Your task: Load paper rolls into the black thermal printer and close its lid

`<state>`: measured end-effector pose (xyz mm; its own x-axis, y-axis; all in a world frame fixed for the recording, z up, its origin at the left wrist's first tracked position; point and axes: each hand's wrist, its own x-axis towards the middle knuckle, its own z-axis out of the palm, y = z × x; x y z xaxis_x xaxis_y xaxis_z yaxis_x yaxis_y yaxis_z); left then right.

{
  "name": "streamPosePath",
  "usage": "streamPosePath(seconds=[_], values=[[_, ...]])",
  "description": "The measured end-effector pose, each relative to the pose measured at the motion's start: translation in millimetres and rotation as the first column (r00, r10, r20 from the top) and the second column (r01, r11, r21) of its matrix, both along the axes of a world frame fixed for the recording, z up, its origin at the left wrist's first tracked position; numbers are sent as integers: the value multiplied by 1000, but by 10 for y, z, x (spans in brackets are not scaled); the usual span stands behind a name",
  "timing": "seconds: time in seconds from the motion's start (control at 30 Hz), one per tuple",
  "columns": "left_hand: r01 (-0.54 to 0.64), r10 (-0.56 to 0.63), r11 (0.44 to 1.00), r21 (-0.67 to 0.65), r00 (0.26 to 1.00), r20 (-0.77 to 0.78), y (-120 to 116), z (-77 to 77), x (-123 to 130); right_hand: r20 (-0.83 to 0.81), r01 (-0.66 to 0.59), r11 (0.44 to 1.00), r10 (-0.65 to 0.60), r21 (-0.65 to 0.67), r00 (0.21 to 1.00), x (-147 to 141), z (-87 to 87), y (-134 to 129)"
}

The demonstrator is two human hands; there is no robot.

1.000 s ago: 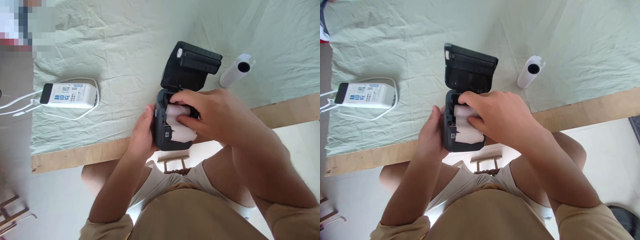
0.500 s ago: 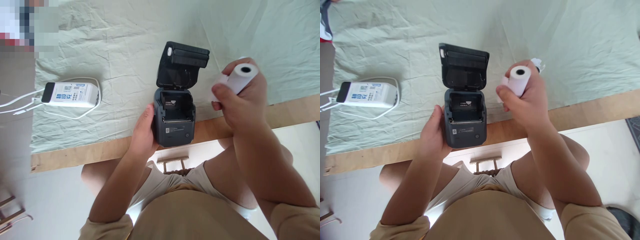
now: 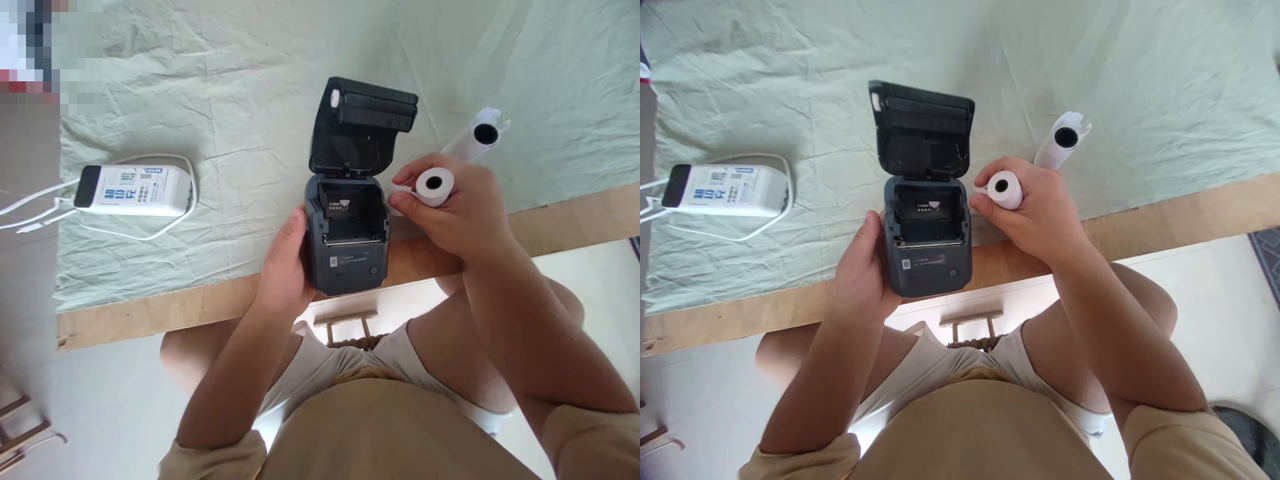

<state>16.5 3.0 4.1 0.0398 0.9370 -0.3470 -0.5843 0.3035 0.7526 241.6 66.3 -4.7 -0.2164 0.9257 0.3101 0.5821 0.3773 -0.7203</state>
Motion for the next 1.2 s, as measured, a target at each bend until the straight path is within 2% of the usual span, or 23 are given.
streamPosePath(seconds=[0.1,0.17,0.33,0.57,0.87,0.93,0.97,1.03,1.1,1.17,1.2], values=[[1,-1,1000,8,999,36,13,5,10,-2,19,996,-19,-90,1000,-10,-1,1],[-6,5,1000,17,999,41,17,8,14,-24,9,995,-12,-98,1000,-28,-7,2],[-15,13,1000,25,998,65,14,-3,11,-66,45,996,-40,72,997,-58,-26,4],[-37,36,999,15,997,67,8,-17,4,-24,72,992,-69,108,997,-31,-66,29],[-16,16,1000,10,1000,-19,23,-3,7,105,117,991,-124,71,987,-9,-112,41],[-18,18,1000,15,1000,-9,23,0,5,110,85,991,-96,104,989,-14,-71,12],[-17,17,1000,17,1000,-5,21,1,4,100,80,984,-97,160,990,-5,-33,-11],[-11,11,1000,22,1000,1,15,4,1,65,138,938,-167,318,984,47,66,-57],[-3,2,1000,25,1000,8,8,8,-2,27,264,864,-305,429,952,150,155,-72],[0,0,1000,26,1000,14,6,13,0,52,338,845,-392,414,918,283,184,-26],[-3,3,1000,23,1000,12,8,16,3,89,346,864,-402,367,911,349,168,20]])
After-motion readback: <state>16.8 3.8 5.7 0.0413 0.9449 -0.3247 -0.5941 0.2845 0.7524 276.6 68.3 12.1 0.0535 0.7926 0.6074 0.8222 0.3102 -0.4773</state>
